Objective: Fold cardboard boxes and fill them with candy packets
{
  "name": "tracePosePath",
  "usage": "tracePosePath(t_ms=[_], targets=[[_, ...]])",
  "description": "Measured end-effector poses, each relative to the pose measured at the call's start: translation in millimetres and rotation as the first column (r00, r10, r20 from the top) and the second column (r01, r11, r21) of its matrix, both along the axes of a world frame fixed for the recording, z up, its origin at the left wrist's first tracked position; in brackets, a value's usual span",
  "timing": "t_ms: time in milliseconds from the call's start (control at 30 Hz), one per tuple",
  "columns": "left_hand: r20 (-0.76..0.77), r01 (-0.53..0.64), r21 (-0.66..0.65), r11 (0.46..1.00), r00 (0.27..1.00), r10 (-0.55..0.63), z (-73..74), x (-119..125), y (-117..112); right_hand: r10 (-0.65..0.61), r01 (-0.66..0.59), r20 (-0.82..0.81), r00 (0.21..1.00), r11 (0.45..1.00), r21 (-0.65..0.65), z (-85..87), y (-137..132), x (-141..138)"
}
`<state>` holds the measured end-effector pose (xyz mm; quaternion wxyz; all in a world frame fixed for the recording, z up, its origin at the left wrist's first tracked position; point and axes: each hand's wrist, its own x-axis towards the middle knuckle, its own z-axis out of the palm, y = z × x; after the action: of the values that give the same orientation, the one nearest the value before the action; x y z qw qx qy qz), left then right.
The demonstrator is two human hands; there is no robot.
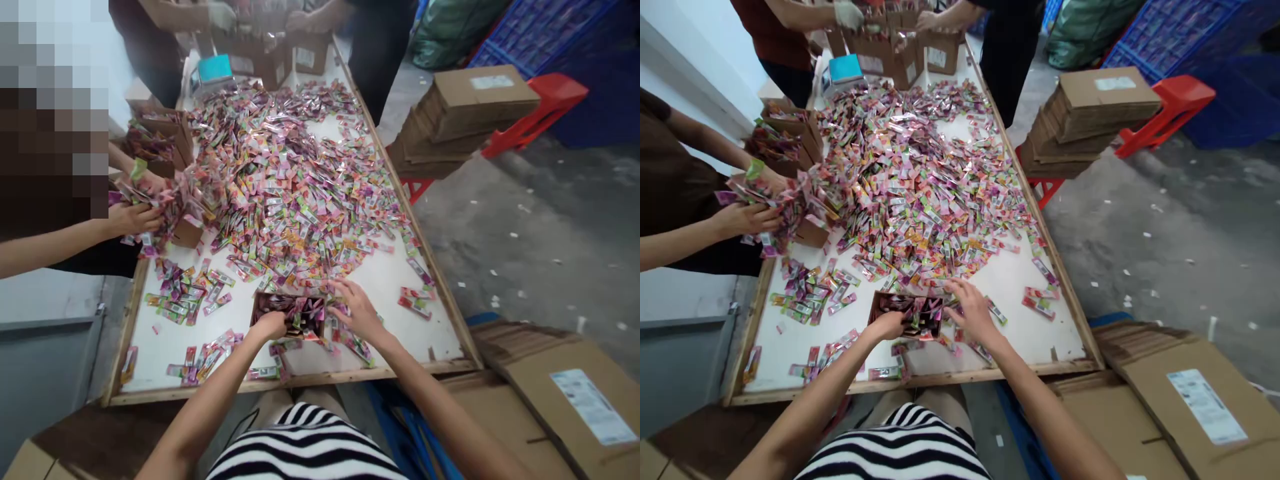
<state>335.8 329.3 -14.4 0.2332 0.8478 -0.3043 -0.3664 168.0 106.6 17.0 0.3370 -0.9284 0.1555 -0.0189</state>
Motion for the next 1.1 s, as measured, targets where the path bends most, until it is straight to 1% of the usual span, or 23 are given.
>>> tracePosePath(t_ms=[33,67,100,133,200,233,267,300,367,433,533,633,700,767,800,867,900,933,967,1000,1033,1067,1100], targets=[[-0.002,0.021,0.015,1.0,1.0,-0.021,4.0,1.2,-1.1,-0.07,0.065,-0.057,0.996,0.994,-0.093,-19.0,-7.2,-9.9],[0.004,0.04,0.023,0.999,0.999,-0.04,9.1,1.9,-0.8,-0.085,0.063,-0.129,0.988,0.985,-0.161,-40.4,-12.0,-15.5],[0.021,0.056,0.019,0.998,0.998,-0.056,14.7,1.9,0.7,-0.043,0.005,-0.198,0.979,0.982,-0.189,-62.4,-15.3,-15.6],[0.049,0.066,0.0,0.998,0.997,-0.066,20.0,1.2,3.1,0.038,-0.083,-0.242,0.97,0.98,-0.18,-83.0,-17.6,-9.9],[0.125,0.079,-0.052,0.996,0.99,-0.072,27.5,-2.0,9.5,0.222,-0.256,-0.244,0.944,0.959,-0.118,-114.4,-23.0,18.3],[0.161,0.08,-0.06,0.995,0.984,-0.07,28.7,-4.1,13.0,0.283,-0.31,-0.223,0.933,0.946,-0.098,-124.0,-27.2,38.8],[0.191,0.075,-0.047,0.996,0.979,-0.065,28.0,-6.1,16.7,0.316,-0.34,-0.207,0.926,0.936,-0.094,-129.6,-32.9,61.2],[0.211,0.066,-0.015,0.998,0.976,-0.061,25.6,-7.9,20.5,0.331,-0.355,-0.198,0.923,0.929,-0.103,-132.0,-39.8,83.9],[0.239,0.066,0.045,0.997,0.968,-0.074,18.0,-10.4,28.7,0.347,-0.379,-0.201,0.916,0.914,-0.148,-130.7,-55.2,123.2],[0.267,0.092,0.037,0.995,0.959,-0.099,10.7,-11.7,37.1,0.349,-0.393,-0.223,0.91,0.897,-0.201,-126.5,-67.4,148.4],[0.327,0.152,-0.023,0.988,0.935,-0.136,7.9,-14.0,48.3,0.261,-0.343,-0.331,0.907,0.913,-0.22,-121.5,-71.3,160.0],[0.396,0.197,-0.059,0.979,0.904,-0.158,13.8,-19.5,55.2,0.12,-0.227,-0.422,0.898,0.95,-0.214,-117.5,-64.4,152.5],[0.421,0.207,-0.101,0.973,0.895,-0.147,18.5,-25.0,55.6,0.064,-0.172,-0.443,0.894,0.963,-0.207,-112.0,-62.8,143.0],[0.404,0.225,-0.111,0.968,0.9,-0.163,21.2,-30.6,51.3,0.03,-0.123,-0.451,0.892,0.977,-0.177,-101.4,-67.1,131.9],[0.382,0.236,-0.092,0.967,0.906,-0.184,21.7,-32.8,47.6,0.023,-0.104,-0.451,0.892,0.982,-0.156,-93.3,-71.2,126.1],[0.324,0.254,-0.034,0.967,0.918,-0.229,21.3,-34.8,38.7,0.018,-0.078,-0.439,0.898,0.99,-0.118,-70.4,-80.2,114.9],[0.305,0.249,-0.016,0.968,0.924,-0.232,20.8,-34.4,34.7,0.019,-0.052,-0.41,0.912,0.996,-0.07,-55.4,-83.7,109.9],[0.298,0.234,-0.016,0.972,0.929,-0.219,20.3,-33.2,31.9,0.026,-0.022,-0.361,0.932,1.0,0.013,-38.4,-85.6,105.6],[0.303,0.216,-0.036,0.976,0.933,-0.196,19.9,-31.4,30.9,0.04,-0.001,-0.3,0.953,0.992,0.129,-19.9,-85.2,102.3],[0.316,0.196,-0.073,0.978,0.934,-0.164,19.7,-29.4,31.9,0.062,0.002,-0.235,0.97,0.965,0.263,-0.7,-82.0,100.5],[0.334,0.174,-0.121,0.977,0.934,-0.125,19.7,-27.6,35.2,0.095,-0.019,-0.175,0.98,0.92,0.392,18.1,-75.7,100.2],[0.352,0.15,-0.175,0.973,0.933,-0.081,20.1,-26.4,40.5,0.143,-0.062,-0.128,0.981,0.868,0.493,35.4,-66.1,101.8],[0.363,0.127,-0.23,0.965,0.931,-0.036,20.7,-26.0,47.7,0.213,-0.124,-0.099,0.972,0.824,0.552,50.1,-53.4,105.3]])
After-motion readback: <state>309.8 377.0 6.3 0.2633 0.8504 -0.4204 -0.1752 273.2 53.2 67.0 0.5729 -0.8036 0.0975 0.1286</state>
